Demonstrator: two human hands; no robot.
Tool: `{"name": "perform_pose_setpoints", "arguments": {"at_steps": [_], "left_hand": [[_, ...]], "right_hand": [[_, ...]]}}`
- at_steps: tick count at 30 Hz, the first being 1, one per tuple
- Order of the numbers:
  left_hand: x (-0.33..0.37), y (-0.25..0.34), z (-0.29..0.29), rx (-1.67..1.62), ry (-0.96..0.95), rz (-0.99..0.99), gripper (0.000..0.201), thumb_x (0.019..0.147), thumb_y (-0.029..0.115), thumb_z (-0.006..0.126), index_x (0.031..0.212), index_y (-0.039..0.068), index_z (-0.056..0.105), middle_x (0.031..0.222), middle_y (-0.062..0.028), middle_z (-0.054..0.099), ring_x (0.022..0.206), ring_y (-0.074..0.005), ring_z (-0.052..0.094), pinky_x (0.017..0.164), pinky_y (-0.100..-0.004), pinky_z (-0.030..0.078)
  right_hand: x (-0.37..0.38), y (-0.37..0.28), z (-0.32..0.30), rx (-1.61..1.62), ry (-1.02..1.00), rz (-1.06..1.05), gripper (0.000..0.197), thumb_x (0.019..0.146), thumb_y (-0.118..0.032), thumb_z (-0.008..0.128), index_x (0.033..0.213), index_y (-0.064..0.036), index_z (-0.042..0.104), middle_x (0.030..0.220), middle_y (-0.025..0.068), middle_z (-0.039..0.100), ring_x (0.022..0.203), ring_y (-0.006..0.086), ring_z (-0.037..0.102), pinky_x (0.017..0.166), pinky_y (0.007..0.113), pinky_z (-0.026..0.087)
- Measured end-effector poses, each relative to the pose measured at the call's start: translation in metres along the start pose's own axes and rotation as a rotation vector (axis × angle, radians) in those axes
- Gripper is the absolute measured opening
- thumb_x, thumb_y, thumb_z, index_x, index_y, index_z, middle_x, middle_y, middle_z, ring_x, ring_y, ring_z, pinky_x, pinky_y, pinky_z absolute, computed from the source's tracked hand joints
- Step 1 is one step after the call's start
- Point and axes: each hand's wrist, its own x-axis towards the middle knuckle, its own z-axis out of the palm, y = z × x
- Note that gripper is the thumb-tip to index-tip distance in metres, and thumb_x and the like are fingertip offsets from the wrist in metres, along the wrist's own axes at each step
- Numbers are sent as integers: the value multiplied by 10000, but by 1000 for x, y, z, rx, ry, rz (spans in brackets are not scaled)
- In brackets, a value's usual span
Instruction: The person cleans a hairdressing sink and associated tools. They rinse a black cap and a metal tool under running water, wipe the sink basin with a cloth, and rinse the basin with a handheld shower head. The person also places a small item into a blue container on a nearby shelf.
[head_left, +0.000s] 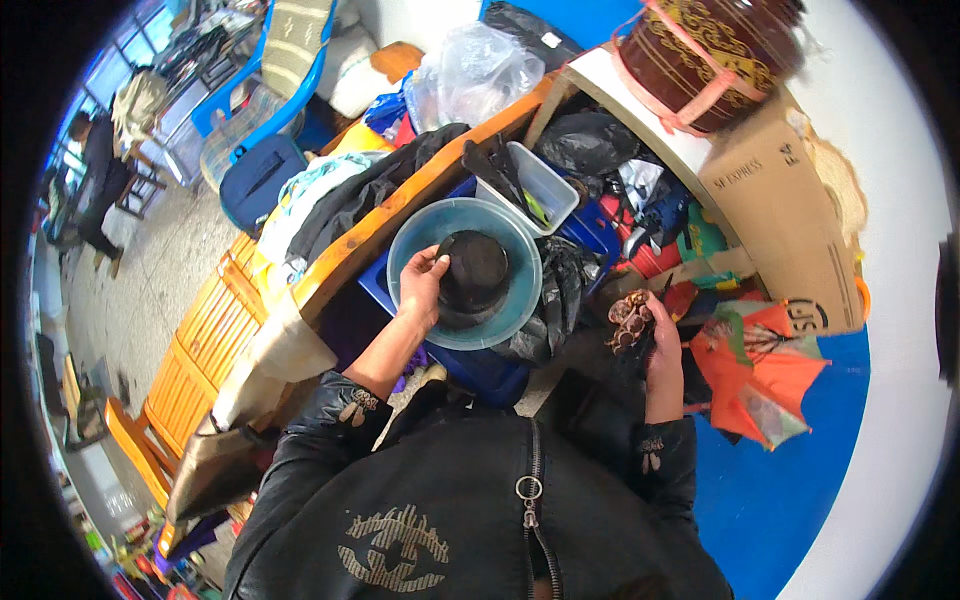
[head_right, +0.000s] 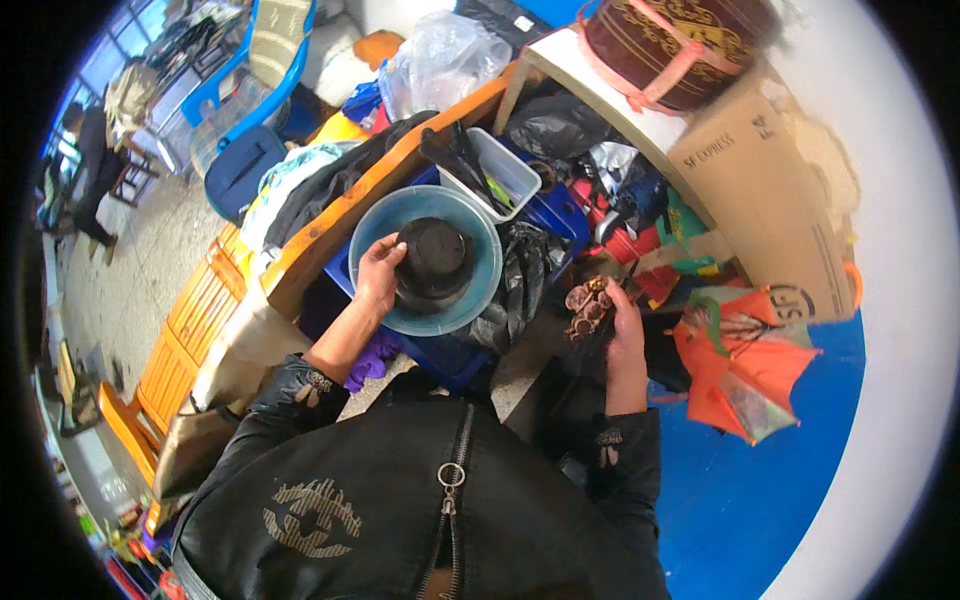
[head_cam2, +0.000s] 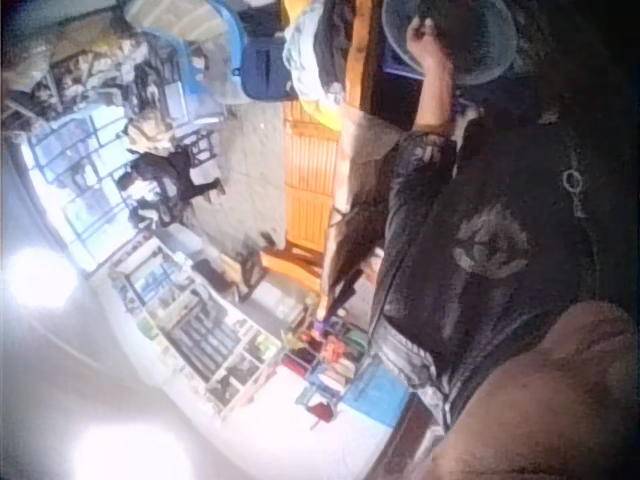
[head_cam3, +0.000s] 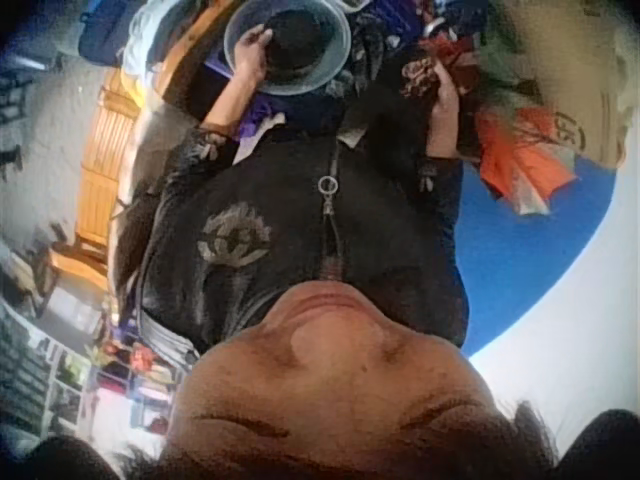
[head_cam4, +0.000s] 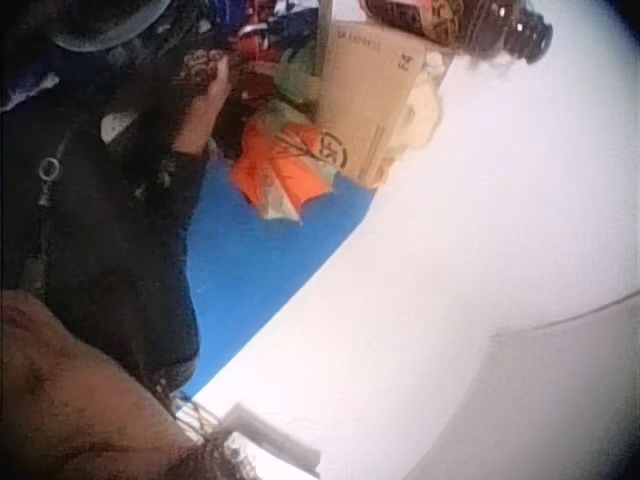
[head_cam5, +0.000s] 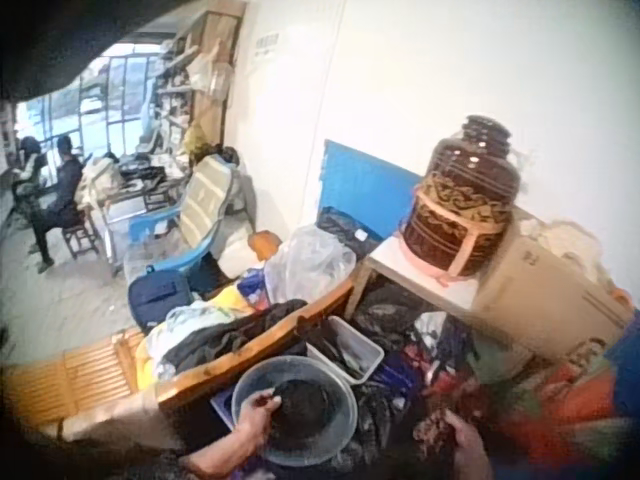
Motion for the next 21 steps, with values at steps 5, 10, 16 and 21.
{"name": "perform_pose_setpoints", "arguments": {"at_steps": [5,10,16,21], "left_hand": [[-14,4,14,710,229,490,376,754,99,616,1100,44,479,1082,-121,480,981,-184,477,819,-309,407],[-52,38,80,348,-169,351,518,815,228,579,1245,37,361,1234,-90,410,1159,-210,378,947,-347,325],[-72,46,104,-176,-41,-53,687,793,203,593,1346,247,187,1280,-19,343,1119,-209,391,847,-446,378],[-67,25,91,-246,93,34,733,739,52,592,1336,266,226,1157,-30,450,983,-182,477,745,-388,437]], "right_hand": [[27,-28,28,-231,-42,78,204,759,-120,612,935,-24,579,854,58,604,773,161,587,695,306,477],[67,-7,133,-432,-654,150,191,763,-166,632,890,-27,601,814,18,598,723,101,563,656,245,444],[74,50,210,-459,-922,188,221,820,-273,579,818,-51,573,747,-8,556,676,64,508,600,221,414],[83,84,213,-701,-967,-57,305,839,-321,540,822,-17,537,724,6,541,678,63,493,598,233,416]]}}
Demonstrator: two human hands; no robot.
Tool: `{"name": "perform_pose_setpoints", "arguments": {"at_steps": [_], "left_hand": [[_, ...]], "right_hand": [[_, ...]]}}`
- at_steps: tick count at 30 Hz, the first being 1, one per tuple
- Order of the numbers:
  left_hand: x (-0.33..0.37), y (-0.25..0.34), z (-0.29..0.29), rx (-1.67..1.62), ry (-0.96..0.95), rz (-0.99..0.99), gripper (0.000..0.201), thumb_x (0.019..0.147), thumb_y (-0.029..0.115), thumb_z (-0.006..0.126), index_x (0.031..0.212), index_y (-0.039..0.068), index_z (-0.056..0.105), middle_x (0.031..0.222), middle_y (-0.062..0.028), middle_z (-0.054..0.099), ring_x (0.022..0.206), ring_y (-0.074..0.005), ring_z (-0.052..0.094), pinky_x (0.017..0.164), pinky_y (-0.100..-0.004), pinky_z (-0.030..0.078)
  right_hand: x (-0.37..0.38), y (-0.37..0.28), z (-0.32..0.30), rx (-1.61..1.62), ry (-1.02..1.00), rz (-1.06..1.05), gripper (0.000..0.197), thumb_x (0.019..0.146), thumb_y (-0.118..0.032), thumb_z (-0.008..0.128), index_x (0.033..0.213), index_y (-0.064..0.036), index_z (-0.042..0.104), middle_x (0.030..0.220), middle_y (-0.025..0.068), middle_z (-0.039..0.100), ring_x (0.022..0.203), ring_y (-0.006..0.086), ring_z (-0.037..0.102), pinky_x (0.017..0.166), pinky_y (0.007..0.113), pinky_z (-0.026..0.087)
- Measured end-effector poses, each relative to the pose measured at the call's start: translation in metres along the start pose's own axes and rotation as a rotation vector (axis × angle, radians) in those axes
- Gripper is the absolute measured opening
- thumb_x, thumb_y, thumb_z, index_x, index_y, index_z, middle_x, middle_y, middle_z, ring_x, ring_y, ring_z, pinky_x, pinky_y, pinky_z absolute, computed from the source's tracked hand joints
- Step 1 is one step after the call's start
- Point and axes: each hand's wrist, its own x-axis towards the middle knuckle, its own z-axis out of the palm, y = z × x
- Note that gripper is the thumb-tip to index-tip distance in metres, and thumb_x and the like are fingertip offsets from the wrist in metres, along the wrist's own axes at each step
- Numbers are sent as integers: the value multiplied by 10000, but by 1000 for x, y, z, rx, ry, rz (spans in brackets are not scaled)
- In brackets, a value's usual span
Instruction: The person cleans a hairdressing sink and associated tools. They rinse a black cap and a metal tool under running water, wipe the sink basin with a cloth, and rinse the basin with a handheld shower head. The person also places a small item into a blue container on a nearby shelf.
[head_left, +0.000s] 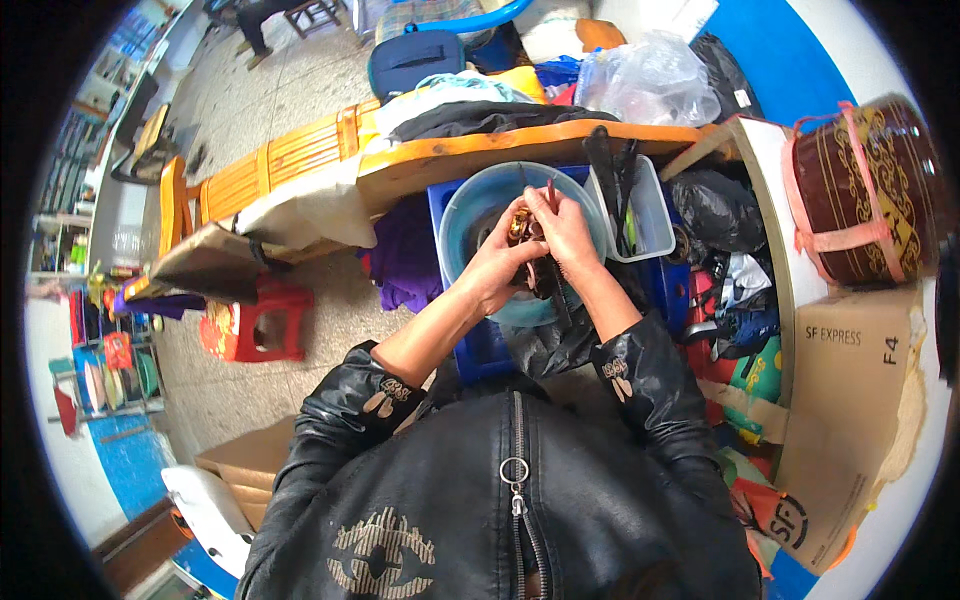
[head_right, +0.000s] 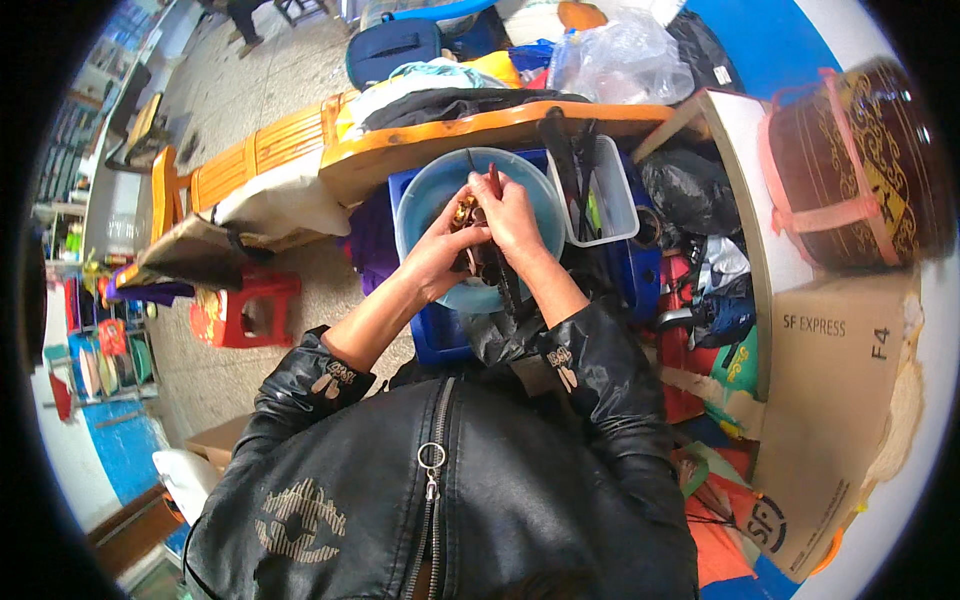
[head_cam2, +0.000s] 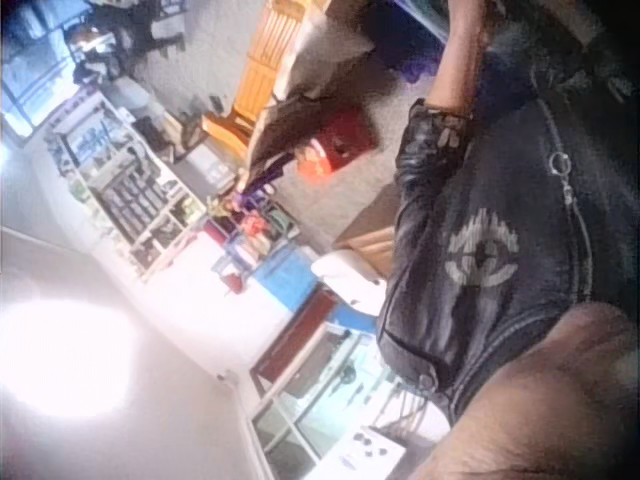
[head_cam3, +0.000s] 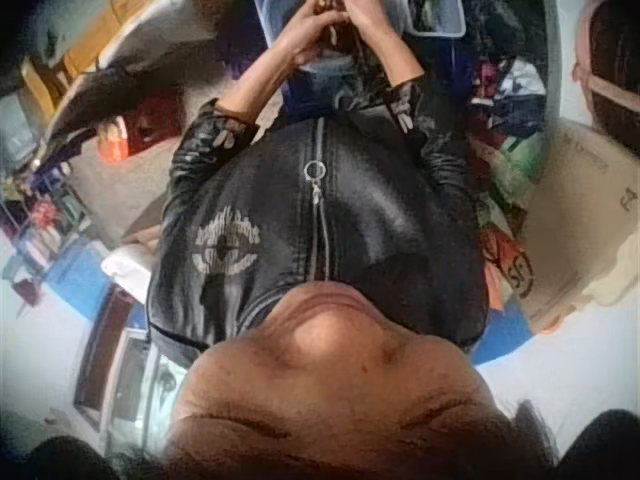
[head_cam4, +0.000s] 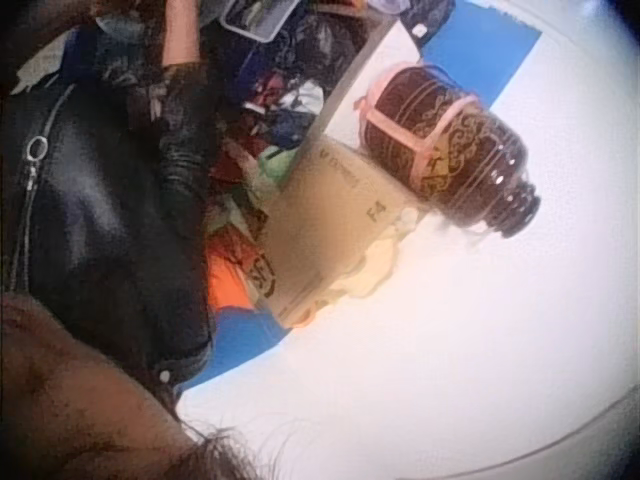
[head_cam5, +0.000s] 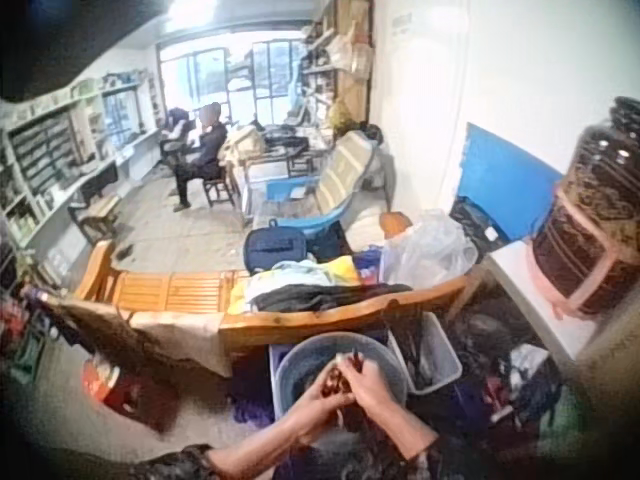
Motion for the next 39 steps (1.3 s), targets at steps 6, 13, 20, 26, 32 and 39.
{"name": "perform_pose_setpoints", "arguments": {"at_steps": [6,13,20,26,32,39], "left_hand": [[3,-23,-17,-68,49,77,648,737,34,562,1308,154,278,1074,-51,494,889,-145,525,704,-276,451],[9,-29,-20,-203,90,94,577,712,14,565,1244,66,349,995,-64,535,863,-163,546,711,-289,465],[11,-22,-37,-297,-78,29,409,756,57,510,1159,80,446,957,-69,578,823,-183,583,738,-332,480],[8,-17,-39,-353,60,33,287,766,35,505,1052,12,498,923,-110,597,793,-197,601,732,-299,487],[7,-16,-36,-350,71,34,272,773,46,506,1043,15,509,927,-100,602,812,-192,602,736,-303,484],[4,-16,-36,-311,110,-20,304,762,66,526,1065,48,507,961,-77,602,853,-195,593,784,-327,466]], "right_hand": [[-1,-15,13,-717,-69,-26,465,861,-483,350,945,-59,520,896,209,592,883,395,543,738,451,421],[1,-33,3,-957,-158,45,563,853,-544,267,1127,-100,481,929,243,580,925,398,533,790,456,418],[6,-55,-42,-426,-218,93,617,871,-535,281,1061,-7,537,639,62,601,484,108,534,432,218,393],[-3,-118,-99,-269,-16,-92,557,894,-472,291,903,-4,592,618,21,577,462,53,453,363,166,278],[-10,-139,-142,-343,198,-191,377,896,-349,413,897,-2,559,614,44,576,385,30,394,330,140,255],[-29,-120,-111,-535,315,-764,124,774,-69,599,888,-27,573,840,44,566,724,111,551,617,216,451]]}}
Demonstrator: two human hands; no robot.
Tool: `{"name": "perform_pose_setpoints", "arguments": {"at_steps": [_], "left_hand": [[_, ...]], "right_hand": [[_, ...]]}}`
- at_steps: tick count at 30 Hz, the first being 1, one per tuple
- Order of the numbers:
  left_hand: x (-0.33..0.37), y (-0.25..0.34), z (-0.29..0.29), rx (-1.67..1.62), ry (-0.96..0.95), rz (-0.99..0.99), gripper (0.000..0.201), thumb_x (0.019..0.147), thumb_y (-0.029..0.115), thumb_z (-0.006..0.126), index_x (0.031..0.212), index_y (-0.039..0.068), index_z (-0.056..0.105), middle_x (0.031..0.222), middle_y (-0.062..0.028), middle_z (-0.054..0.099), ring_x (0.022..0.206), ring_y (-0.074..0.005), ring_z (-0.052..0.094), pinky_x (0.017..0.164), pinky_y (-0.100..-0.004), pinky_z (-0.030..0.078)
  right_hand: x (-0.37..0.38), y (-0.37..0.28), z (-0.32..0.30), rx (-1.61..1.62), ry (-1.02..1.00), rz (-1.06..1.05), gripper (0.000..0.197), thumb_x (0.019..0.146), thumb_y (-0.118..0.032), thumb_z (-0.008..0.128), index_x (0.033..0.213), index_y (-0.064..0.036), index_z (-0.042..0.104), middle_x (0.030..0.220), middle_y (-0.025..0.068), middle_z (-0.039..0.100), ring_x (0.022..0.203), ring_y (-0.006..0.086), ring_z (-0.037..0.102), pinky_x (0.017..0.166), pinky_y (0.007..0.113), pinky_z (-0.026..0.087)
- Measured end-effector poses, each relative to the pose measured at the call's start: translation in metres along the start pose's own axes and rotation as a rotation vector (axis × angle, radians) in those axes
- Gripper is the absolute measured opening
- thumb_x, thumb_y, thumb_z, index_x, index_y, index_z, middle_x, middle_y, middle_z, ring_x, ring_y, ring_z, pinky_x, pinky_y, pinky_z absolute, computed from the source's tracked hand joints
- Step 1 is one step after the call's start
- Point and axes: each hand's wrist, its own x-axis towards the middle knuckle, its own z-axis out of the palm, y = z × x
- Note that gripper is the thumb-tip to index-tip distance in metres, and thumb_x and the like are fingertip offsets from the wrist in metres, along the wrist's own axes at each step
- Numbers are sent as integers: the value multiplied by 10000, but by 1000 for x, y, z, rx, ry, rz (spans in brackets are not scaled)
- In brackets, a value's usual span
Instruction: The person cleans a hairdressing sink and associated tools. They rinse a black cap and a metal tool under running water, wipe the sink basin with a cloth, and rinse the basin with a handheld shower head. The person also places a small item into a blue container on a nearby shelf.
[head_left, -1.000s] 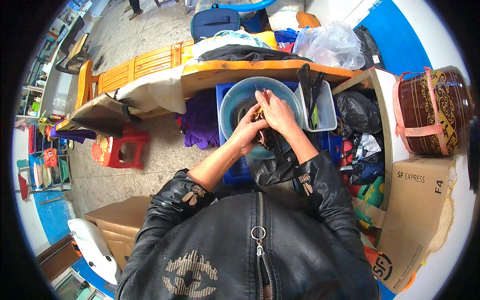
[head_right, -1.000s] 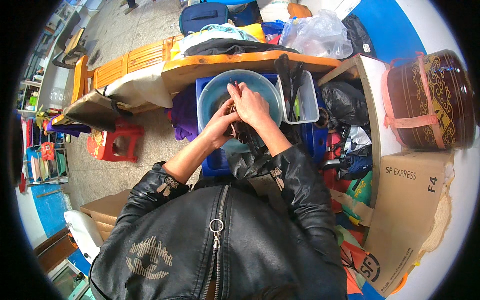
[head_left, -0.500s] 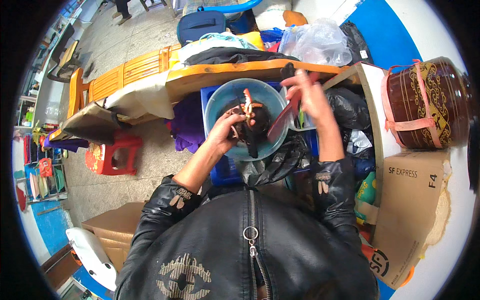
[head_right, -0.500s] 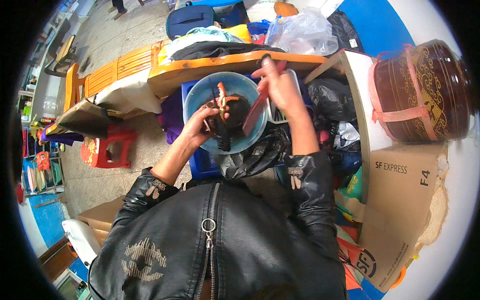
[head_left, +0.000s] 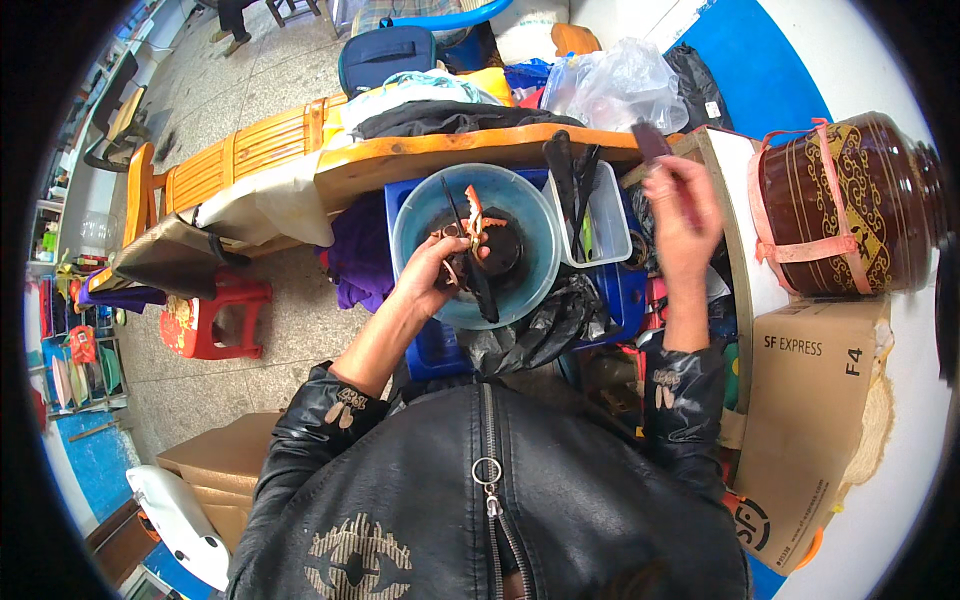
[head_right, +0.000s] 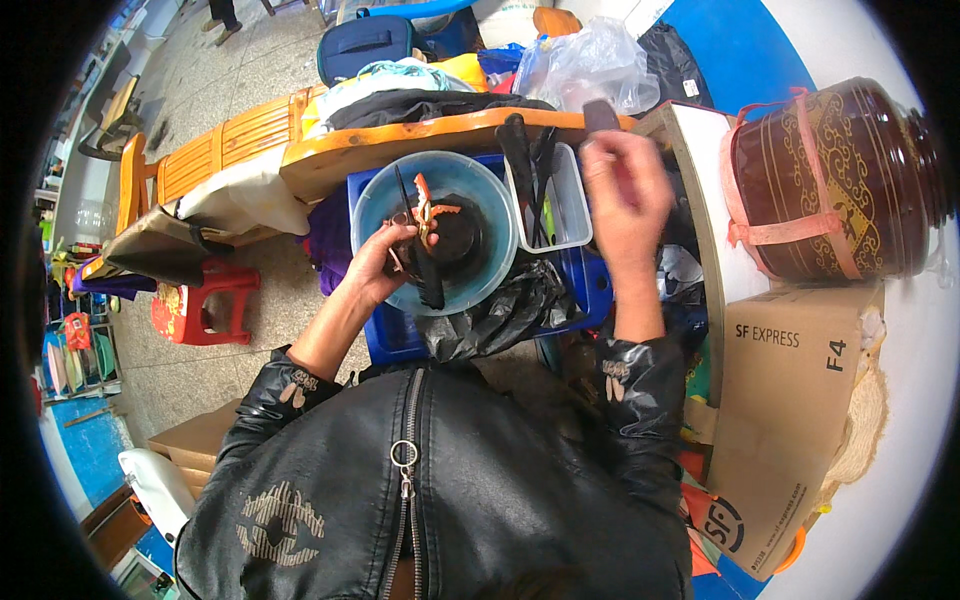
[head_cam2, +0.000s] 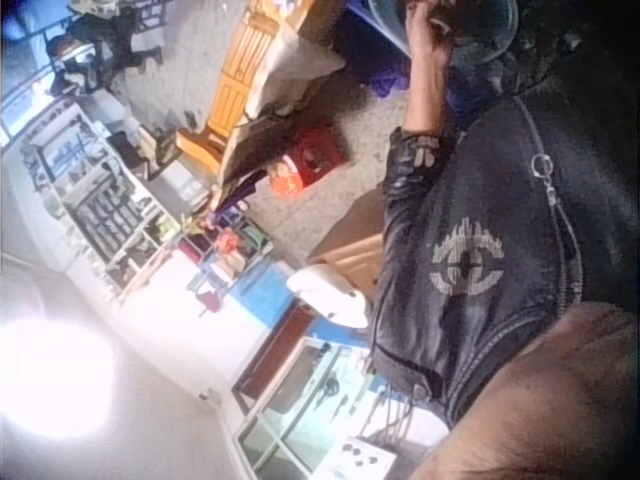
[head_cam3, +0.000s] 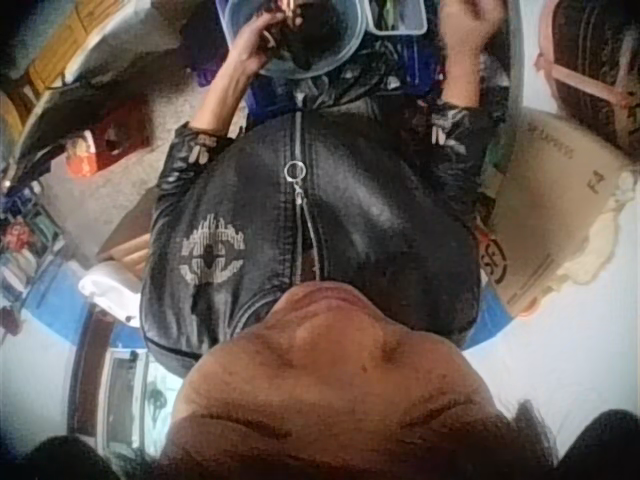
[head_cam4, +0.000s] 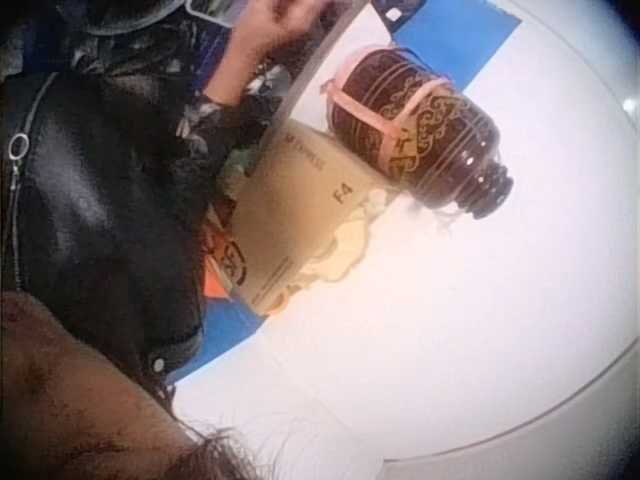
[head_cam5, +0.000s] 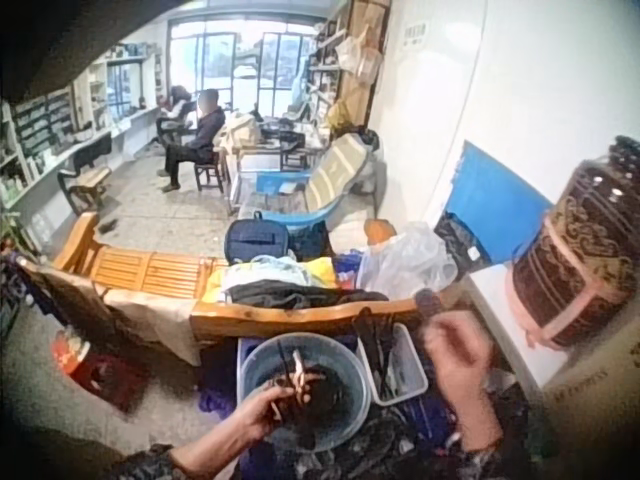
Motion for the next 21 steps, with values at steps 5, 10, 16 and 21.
{"name": "perform_pose_setpoints", "arguments": {"at_steps": [5,10,16,21], "left_hand": [[3,-5,-1,-29,5,-15,277,764,46,526,1040,40,511,932,-91,605,818,-196,601,730,-310,482],[6,-8,-6,-19,-14,-18,269,755,49,540,1023,53,517,929,-78,607,815,-192,603,723,-322,486],[2,-10,-4,-47,-13,-32,266,752,48,547,1017,56,519,920,-74,607,818,-190,602,730,-328,488],[4,-12,-4,-74,-42,-15,247,753,41,542,1000,45,534,913,-74,603,808,-185,598,715,-306,491]], "right_hand": [[-39,41,19,-386,-407,-237,480,650,118,446,1112,-8,490,1142,141,467,1052,299,478,873,352,408],[-61,85,20,-438,-662,-147,409,697,85,411,1091,28,501,1174,153,474,1055,310,477,909,359,383],[-54,89,14,-544,-512,-107,343,715,51,390,1021,36,543,1108,160,523,1065,318,472,916,361,374],[-64,93,25,-496,-612,-147,333,715,36,405,1019,22,539,1098,156,522,1030,314,489,887,355,394]]}}
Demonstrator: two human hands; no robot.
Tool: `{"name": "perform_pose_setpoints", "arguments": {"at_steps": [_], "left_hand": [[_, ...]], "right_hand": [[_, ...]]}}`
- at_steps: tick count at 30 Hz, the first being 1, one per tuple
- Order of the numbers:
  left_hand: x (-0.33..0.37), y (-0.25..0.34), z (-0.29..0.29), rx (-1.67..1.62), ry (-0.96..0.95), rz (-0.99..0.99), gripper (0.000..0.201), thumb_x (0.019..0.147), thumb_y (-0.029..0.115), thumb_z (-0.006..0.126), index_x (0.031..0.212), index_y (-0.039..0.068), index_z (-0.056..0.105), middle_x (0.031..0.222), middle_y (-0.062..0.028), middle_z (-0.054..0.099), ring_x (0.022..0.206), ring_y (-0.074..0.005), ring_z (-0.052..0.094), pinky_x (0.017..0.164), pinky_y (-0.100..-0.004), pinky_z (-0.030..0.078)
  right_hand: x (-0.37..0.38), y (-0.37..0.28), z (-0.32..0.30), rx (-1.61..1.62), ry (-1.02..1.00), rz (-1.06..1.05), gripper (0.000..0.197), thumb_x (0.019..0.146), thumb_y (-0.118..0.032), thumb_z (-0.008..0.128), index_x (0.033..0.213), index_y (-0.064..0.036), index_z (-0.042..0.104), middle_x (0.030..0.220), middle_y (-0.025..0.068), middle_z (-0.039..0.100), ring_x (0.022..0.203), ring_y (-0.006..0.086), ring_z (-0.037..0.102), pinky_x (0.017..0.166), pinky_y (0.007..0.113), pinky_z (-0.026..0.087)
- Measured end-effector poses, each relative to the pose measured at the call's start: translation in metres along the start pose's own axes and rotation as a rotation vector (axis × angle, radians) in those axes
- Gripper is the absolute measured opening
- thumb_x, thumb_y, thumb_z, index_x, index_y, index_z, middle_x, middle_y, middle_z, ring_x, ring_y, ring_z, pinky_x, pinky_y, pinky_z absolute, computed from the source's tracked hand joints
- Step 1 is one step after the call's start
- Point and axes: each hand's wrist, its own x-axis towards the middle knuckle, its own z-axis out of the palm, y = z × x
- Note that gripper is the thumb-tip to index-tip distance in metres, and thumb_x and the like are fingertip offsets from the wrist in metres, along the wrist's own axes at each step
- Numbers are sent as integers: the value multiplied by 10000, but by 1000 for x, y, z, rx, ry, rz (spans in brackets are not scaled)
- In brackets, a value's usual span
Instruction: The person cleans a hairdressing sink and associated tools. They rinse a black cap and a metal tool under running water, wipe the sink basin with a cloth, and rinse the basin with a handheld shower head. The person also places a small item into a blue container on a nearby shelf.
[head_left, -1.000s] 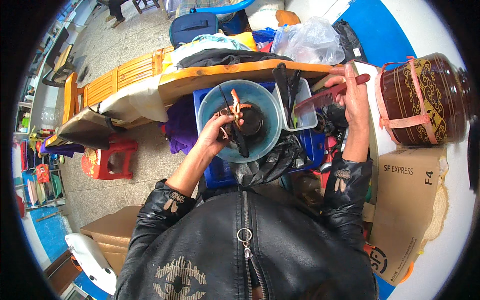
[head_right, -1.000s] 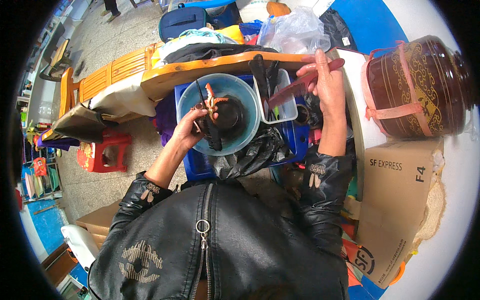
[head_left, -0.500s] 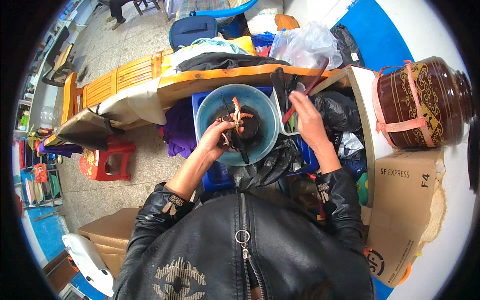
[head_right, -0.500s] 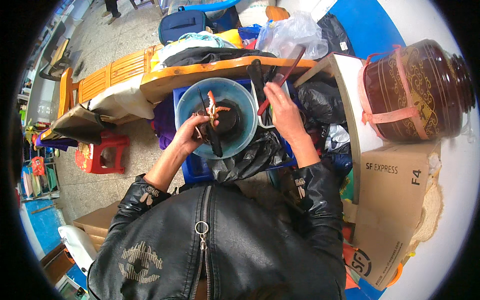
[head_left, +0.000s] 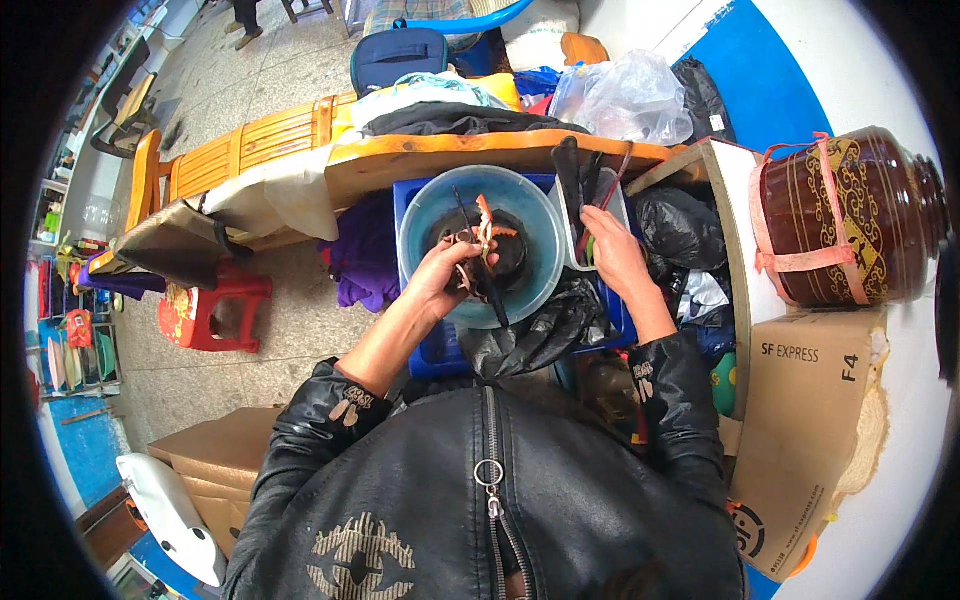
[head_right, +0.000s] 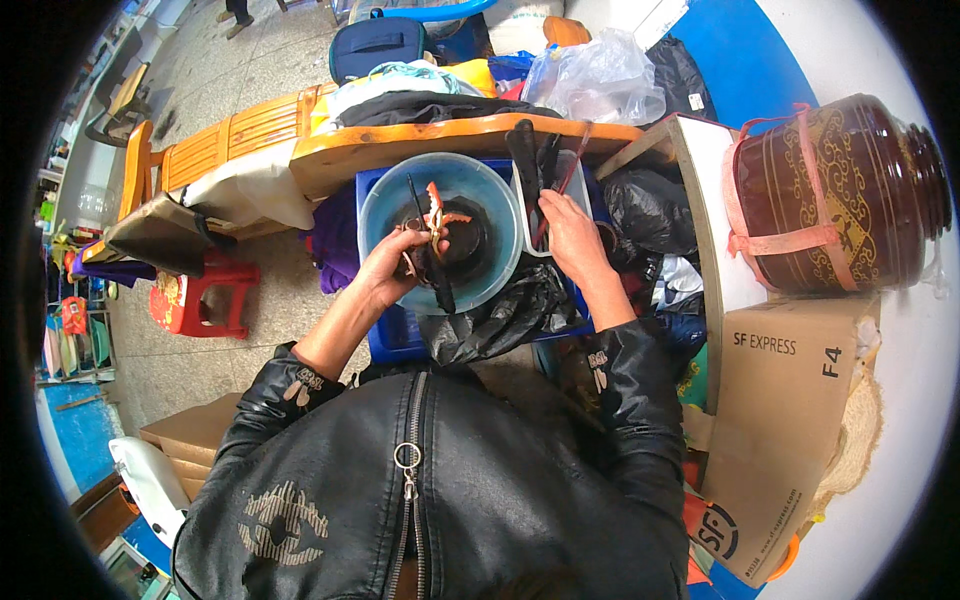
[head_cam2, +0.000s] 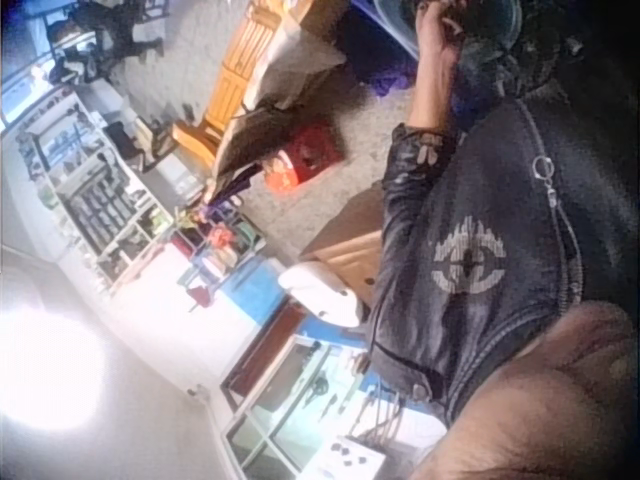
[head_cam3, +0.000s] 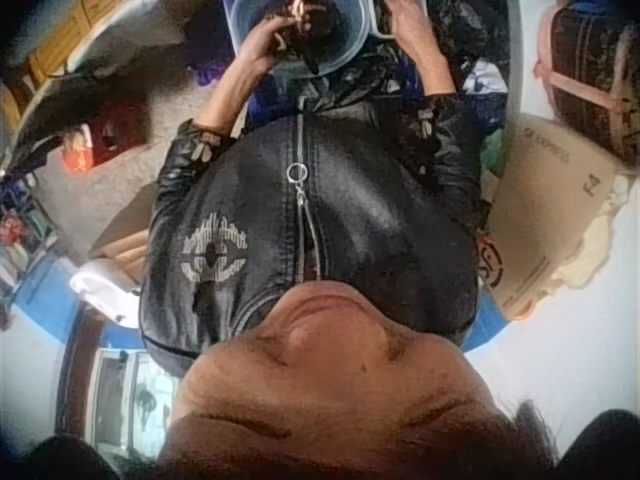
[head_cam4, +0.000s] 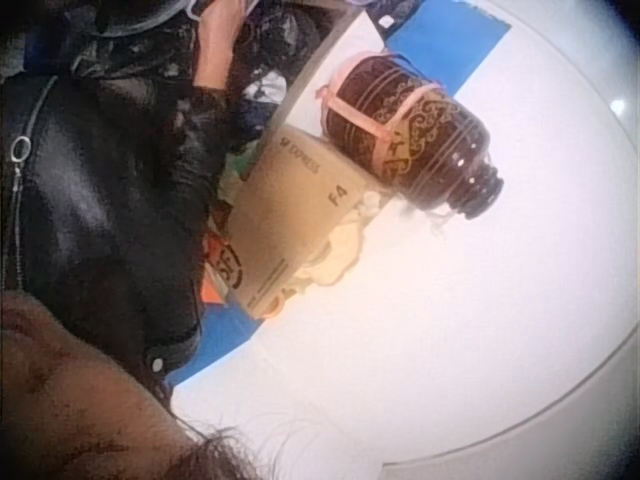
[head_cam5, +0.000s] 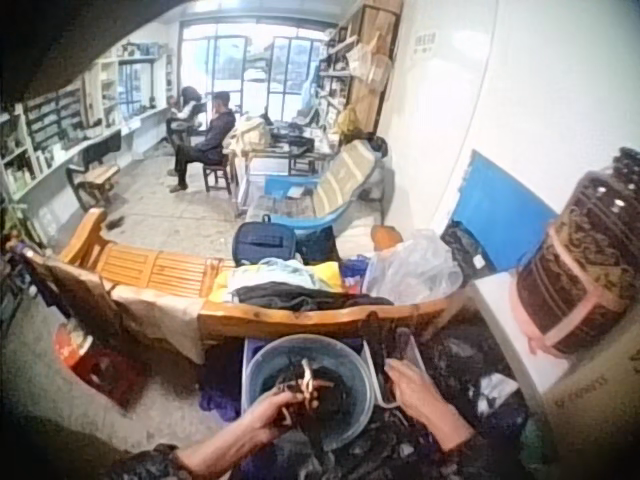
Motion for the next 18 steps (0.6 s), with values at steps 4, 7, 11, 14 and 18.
{"name": "perform_pose_setpoints", "arguments": {"at_steps": [4,7,11,14,18], "left_hand": [[-5,3,8,-4,-19,-3,233,761,41,530,994,35,543,900,-69,597,804,-175,592,706,-297,494],[-2,1,1,0,-39,19,269,783,66,512,1049,25,511,954,-78,598,854,-183,593,742,-328,487],[-4,1,0,-6,-37,40,272,788,81,502,1054,21,510,953,-82,603,841,-174,593,744,-316,480],[-3,-1,5,-83,-14,78,236,784,59,496,1012,9,528,916,-79,609,819,-157,590,728,-315,482],[-7,-1,9,-58,-99,17,244,786,124,511,1018,48,523,899,-69,606,839,-163,580,754,-327,456]], "right_hand": [[0,-1,-6,29,-139,30,278,708,9,429,949,-1,568,1020,153,546,939,323,523,813,384,425],[-3,-9,-21,-38,-222,53,305,686,6,445,968,0,561,1033,161,553,969,321,519,836,371,424],[0,-64,-39,178,-149,166,247,790,-135,488,990,-18,574,951,157,585,844,314,575,732,375,457],[2,-112,-29,543,-265,247,352,817,-321,530,990,-17,577,844,163,618,769,274,614,689,344,469],[21,-116,4,706,-124,332,326,825,-292,534,973,-4,575,766,135,626,689,215,619,622,302,465]]}}
